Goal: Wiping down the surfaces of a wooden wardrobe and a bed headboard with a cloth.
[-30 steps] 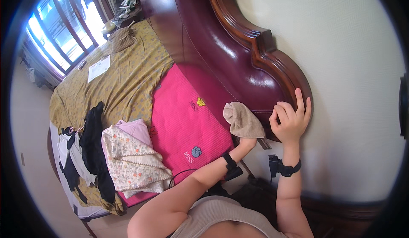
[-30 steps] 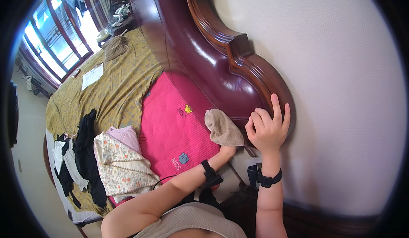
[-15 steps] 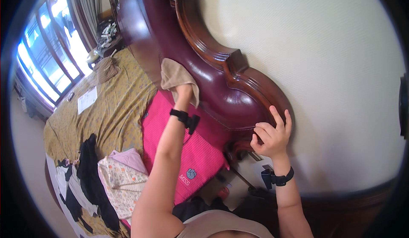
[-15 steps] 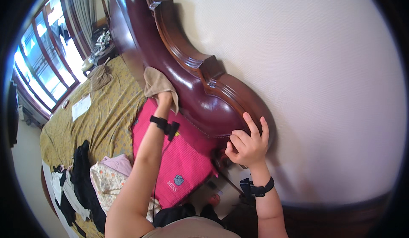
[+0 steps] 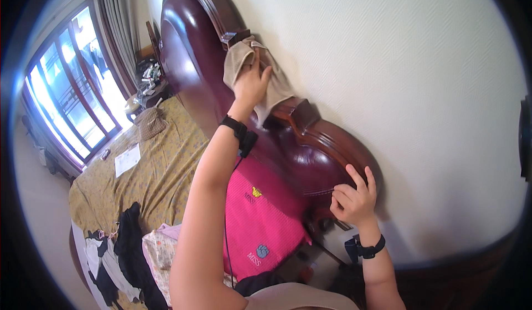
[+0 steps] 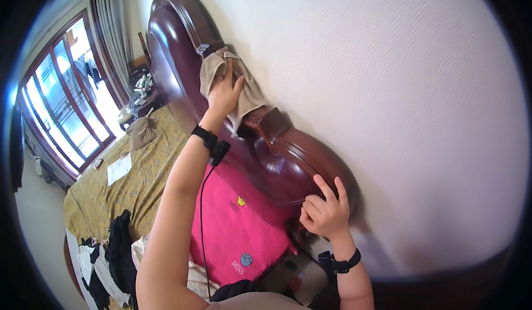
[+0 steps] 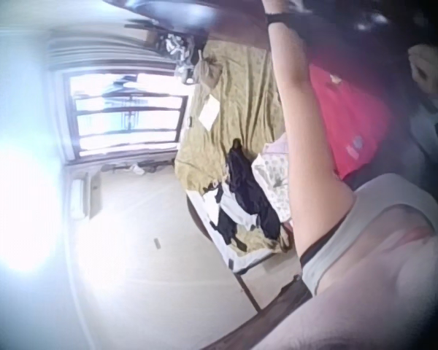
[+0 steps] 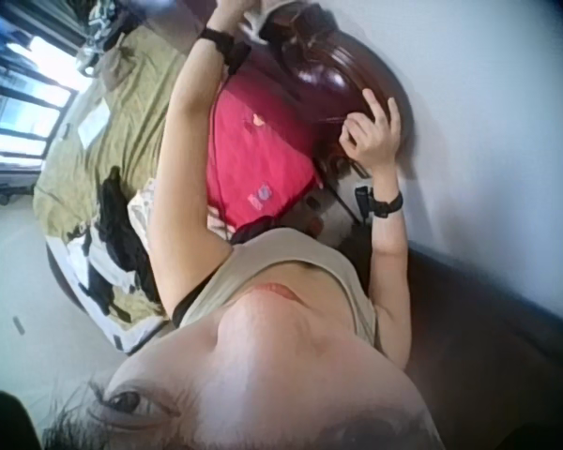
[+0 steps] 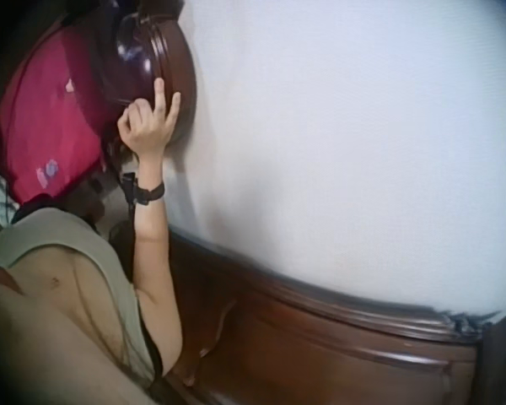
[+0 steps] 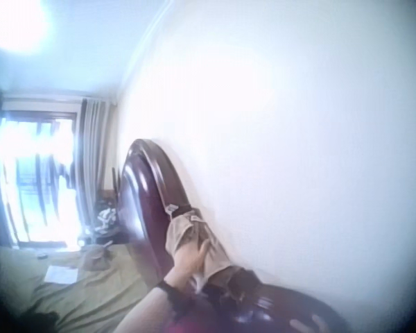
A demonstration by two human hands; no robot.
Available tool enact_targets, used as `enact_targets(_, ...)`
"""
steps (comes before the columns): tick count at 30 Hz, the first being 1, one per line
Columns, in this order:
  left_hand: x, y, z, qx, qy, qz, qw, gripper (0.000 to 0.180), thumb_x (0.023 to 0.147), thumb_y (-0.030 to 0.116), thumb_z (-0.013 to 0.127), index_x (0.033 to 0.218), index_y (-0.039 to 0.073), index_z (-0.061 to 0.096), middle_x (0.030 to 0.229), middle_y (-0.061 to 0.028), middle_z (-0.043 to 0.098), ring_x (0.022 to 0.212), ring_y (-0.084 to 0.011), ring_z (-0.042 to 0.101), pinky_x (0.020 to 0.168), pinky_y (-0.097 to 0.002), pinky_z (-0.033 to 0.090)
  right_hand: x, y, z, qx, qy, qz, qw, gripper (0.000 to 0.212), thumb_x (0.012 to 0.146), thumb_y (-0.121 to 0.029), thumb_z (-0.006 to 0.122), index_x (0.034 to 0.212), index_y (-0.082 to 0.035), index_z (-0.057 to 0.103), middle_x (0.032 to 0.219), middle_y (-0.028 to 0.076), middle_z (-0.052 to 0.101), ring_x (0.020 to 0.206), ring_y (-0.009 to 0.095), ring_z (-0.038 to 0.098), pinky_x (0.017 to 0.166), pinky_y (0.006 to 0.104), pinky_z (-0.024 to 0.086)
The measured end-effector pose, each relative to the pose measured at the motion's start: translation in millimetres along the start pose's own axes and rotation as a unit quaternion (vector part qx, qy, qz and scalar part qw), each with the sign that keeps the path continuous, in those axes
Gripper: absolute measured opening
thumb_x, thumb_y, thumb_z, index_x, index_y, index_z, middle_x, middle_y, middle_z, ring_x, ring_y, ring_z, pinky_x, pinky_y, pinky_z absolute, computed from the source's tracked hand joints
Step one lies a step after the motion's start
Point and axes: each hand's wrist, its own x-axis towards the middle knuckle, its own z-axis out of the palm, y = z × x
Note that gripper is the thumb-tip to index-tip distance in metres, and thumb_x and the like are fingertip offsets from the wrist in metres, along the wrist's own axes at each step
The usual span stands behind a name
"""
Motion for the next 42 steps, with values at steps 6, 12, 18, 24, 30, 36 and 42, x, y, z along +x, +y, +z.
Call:
enact_targets(6,43.5,-24.3,-3.7,-0.073,0.081,-0.048,0.993,0.062,0.088,0.029,0.064,0.143,0.009,0.043,0.134,-0.027,0.049,0.126,-0.0461,0.044,0.105,-0.0491,0.036,-3.7,1.5,-1.7,0.01,0.009,0.013,1.0,0.007,0.07,-0.017,0.061,0.064,-0.014,0.062,0.08,-0.003,0.063,0.117,0.023,0.058,0.11,0.0519,0.033)
enact_targets(12,116.4,-100.1,-11.3,-0.29,0.168,0.006,0.942,0.056,0.101,0.034,0.047,0.15,0.01,0.032,0.16,-0.0172,0.014,0.148,-0.0338,0.01,0.118,-0.042,0.011,-7.5,-4.1,-1.8,-0.013,-0.002,0.028,1.0,0.014,0.071,-0.025,0.059,0.063,-0.014,0.061,0.079,-0.002,0.063,0.116,0.021,0.059,0.108,0.0546,0.034)
enact_targets(18,123.9,-132.2,12.0,-0.339,0.181,-0.014,0.923,0.058,0.097,0.013,0.05,0.15,0.017,0.026,0.123,-0.0108,0.044,0.105,-0.0204,0.045,0.089,-0.0312,0.04,2.3,-7.2,-2.9,-0.001,-0.031,0.028,0.999,0.018,0.071,-0.029,0.059,0.066,-0.012,0.062,0.083,-0.002,0.063,0.12,0.025,0.055,0.103,0.0631,0.034)
enact_targets(24,-4.6,-4.5,61.8,-0.19,0.237,-0.116,0.946,0.06,0.097,0.016,0.047,0.15,0.0,0.022,0.151,-0.0225,0.03,0.14,-0.0362,0.029,0.115,-0.041,0.021,-2.8,2.4,-6.5,-0.041,-0.044,0.035,0.998,0.02,0.072,-0.031,0.059,0.066,-0.013,0.062,0.082,-0.003,0.063,0.12,0.025,0.055,0.105,0.0626,0.032)
enact_targets(30,-125.4,27.4,31.7,-0.063,0.088,-0.19,0.976,0.065,0.096,0.03,0.048,0.151,0.004,0.023,0.154,-0.0229,0.025,0.142,-0.0405,0.025,0.115,-0.0529,0.017,7.7,-12.0,1.6,0.013,-0.017,0.026,0.999,0.012,0.067,-0.025,0.062,0.066,-0.013,0.063,0.082,-0.003,0.063,0.121,0.026,0.055,0.107,0.0625,0.029)
enact_targets(36,-210.8,108.1,30.1,0.079,-0.041,-0.253,0.963,0.087,0.083,0.053,0.06,0.154,0.024,0.02,0.157,-0.0275,0.005,0.14,-0.0491,0.023,0.111,-0.0649,0.018,0.7,-6.6,-4.2,0.033,-0.007,0.019,0.999,0.021,0.077,-0.03,0.058,0.082,-0.013,0.068,0.108,0.003,0.067,0.121,0.028,0.054,0.108,0.058,0.031)
enact_targets(42,-273.9,187.0,6.0,-0.017,-0.122,-0.165,0.979,0.086,0.084,0.04,0.064,0.154,0.018,0.019,0.155,-0.0317,-0.005,0.142,-0.0539,0.007,0.111,-0.0648,0.013,-2.9,-6.8,2.6,-0.022,0.089,0.059,0.994,0.039,0.088,-0.036,0.051,0.118,-0.013,0.062,0.134,0.015,0.055,0.127,0.04,0.047,0.108,0.0581,0.032)
